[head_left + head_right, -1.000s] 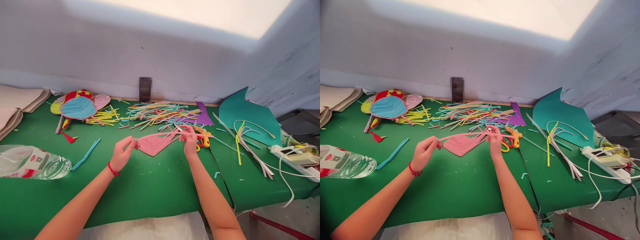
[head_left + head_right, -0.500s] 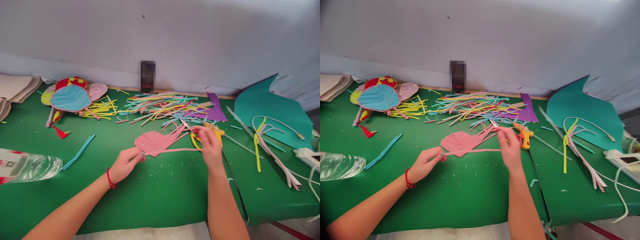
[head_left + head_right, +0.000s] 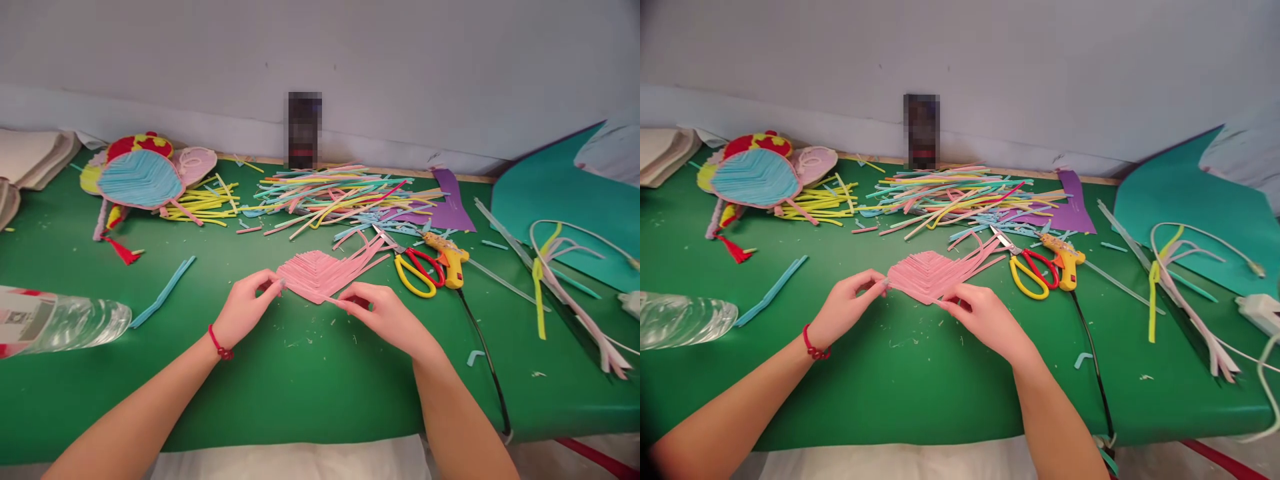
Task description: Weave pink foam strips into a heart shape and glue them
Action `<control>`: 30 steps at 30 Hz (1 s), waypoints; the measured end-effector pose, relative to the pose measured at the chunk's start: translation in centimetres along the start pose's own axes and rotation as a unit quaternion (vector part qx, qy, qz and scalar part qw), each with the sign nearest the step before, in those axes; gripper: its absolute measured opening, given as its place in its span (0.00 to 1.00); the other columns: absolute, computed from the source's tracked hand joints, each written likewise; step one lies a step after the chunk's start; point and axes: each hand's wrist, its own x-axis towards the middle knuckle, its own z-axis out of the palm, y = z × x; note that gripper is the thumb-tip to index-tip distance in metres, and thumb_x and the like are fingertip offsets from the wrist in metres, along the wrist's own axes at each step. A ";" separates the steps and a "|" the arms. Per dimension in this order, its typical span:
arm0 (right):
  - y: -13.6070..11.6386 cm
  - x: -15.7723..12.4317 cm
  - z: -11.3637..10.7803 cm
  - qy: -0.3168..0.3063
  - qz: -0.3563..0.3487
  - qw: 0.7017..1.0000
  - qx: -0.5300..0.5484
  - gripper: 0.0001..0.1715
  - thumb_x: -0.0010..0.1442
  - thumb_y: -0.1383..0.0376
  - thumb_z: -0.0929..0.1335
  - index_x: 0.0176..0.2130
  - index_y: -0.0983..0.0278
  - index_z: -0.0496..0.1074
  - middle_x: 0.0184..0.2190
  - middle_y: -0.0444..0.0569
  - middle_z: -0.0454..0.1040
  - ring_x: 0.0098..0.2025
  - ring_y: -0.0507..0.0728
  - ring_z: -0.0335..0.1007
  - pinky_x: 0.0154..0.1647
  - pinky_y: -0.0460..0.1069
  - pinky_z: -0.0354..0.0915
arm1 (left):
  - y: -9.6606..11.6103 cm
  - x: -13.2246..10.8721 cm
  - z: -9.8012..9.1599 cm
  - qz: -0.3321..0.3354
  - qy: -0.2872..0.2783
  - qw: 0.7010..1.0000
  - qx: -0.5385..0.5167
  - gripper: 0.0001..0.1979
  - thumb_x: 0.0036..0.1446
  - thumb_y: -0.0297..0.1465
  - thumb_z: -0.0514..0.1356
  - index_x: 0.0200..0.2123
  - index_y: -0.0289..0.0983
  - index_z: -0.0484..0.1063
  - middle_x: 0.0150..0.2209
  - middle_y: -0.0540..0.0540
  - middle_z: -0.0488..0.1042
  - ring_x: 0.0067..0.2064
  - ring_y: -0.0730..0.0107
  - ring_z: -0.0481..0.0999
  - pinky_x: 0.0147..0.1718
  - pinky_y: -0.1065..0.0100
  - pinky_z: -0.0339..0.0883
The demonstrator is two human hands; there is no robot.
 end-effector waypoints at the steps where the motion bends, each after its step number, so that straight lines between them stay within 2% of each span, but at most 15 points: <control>1: -0.2 -0.1 0.4 -0.009 0.001 1.000 -0.017 0.12 0.63 0.59 0.64 0.33 0.61 0.72 0.29 0.44 0.74 0.28 0.50 0.67 0.28 0.44 0.60 | -0.2 0.0 0.2 -0.004 0.016 1.000 0.008 0.13 0.60 0.39 0.53 0.30 0.38 0.70 0.31 0.50 0.74 0.33 0.69 0.73 0.35 0.68 0.67; 3: -0.6 -0.2 1.2 -0.021 0.012 0.998 -0.065 0.09 0.62 0.63 0.64 0.31 0.61 0.71 0.26 0.43 0.73 0.27 0.50 0.66 0.27 0.44 0.57 | -0.5 -0.1 0.6 0.008 0.060 0.997 0.041 0.12 0.61 0.38 0.53 0.38 0.37 0.70 0.38 0.46 0.75 0.40 0.66 0.75 0.41 0.65 0.69; 6: -1.2 -0.3 2.5 -0.031 0.023 0.989 -0.142 0.07 0.60 0.67 0.64 0.30 0.61 0.69 0.22 0.41 0.72 0.24 0.50 0.65 0.26 0.44 0.53 | -0.4 -0.9 1.6 0.091 0.104 0.982 0.127 0.16 0.64 0.36 0.50 0.51 0.35 0.66 0.52 0.39 0.71 0.55 0.61 0.70 0.54 0.58 0.64; 9: -1.4 -0.4 3.4 -0.043 0.018 0.981 -0.187 0.06 0.60 0.68 0.64 0.30 0.62 0.68 0.22 0.41 0.73 0.24 0.50 0.66 0.26 0.44 0.50 | 0.3 -2.6 2.9 0.201 0.065 0.954 0.211 0.23 0.65 0.36 0.50 0.60 0.32 0.57 0.60 0.35 0.65 0.63 0.59 0.62 0.61 0.55 0.57; 12: -1.3 -0.4 4.0 -0.042 0.009 0.976 -0.216 0.06 0.60 0.69 0.64 0.30 0.62 0.67 0.22 0.42 0.73 0.24 0.51 0.67 0.25 0.45 0.48 | 0.8 -4.2 4.2 0.267 0.008 0.921 0.284 0.28 0.65 0.37 0.49 0.64 0.29 0.52 0.64 0.34 0.61 0.66 0.58 0.57 0.62 0.56 0.56; 14: -1.2 -0.4 4.3 -0.041 0.000 0.973 -0.227 0.06 0.60 0.69 0.63 0.31 0.62 0.67 0.22 0.42 0.73 0.24 0.51 0.67 0.25 0.45 0.47 | 0.8 -4.8 4.8 0.270 -0.023 0.906 0.325 0.30 0.65 0.40 0.49 0.64 0.28 0.51 0.65 0.33 0.57 0.67 0.57 0.54 0.63 0.55 0.55; 18: -1.1 -0.5 4.9 -0.043 -0.009 0.968 -0.246 0.06 0.61 0.68 0.63 0.30 0.62 0.66 0.21 0.41 0.72 0.23 0.51 0.67 0.24 0.45 0.46 | 0.1 -4.7 5.2 0.220 -0.051 0.892 0.393 0.34 0.64 0.45 0.47 0.64 0.26 0.54 0.66 0.32 0.53 0.67 0.53 0.52 0.63 0.53 0.54; 25: -1.2 -0.1 5.0 -0.042 0.004 0.969 -0.243 0.06 0.61 0.68 0.63 0.32 0.62 0.67 0.21 0.41 0.72 0.23 0.50 0.67 0.24 0.45 0.46 | -0.4 -4.4 5.3 0.176 -0.057 0.879 0.440 0.38 0.63 0.49 0.46 0.65 0.25 0.53 0.67 0.32 0.48 0.68 0.49 0.49 0.63 0.45 0.50; 30: -1.3 0.1 4.8 -0.043 0.022 0.969 -0.242 0.06 0.61 0.67 0.63 0.31 0.61 0.67 0.21 0.41 0.72 0.23 0.50 0.66 0.24 0.44 0.45 | -0.8 -4.3 5.6 0.165 -0.053 0.880 0.441 0.38 0.63 0.49 0.46 0.65 0.26 0.51 0.68 0.32 0.47 0.68 0.50 0.48 0.63 0.45 0.48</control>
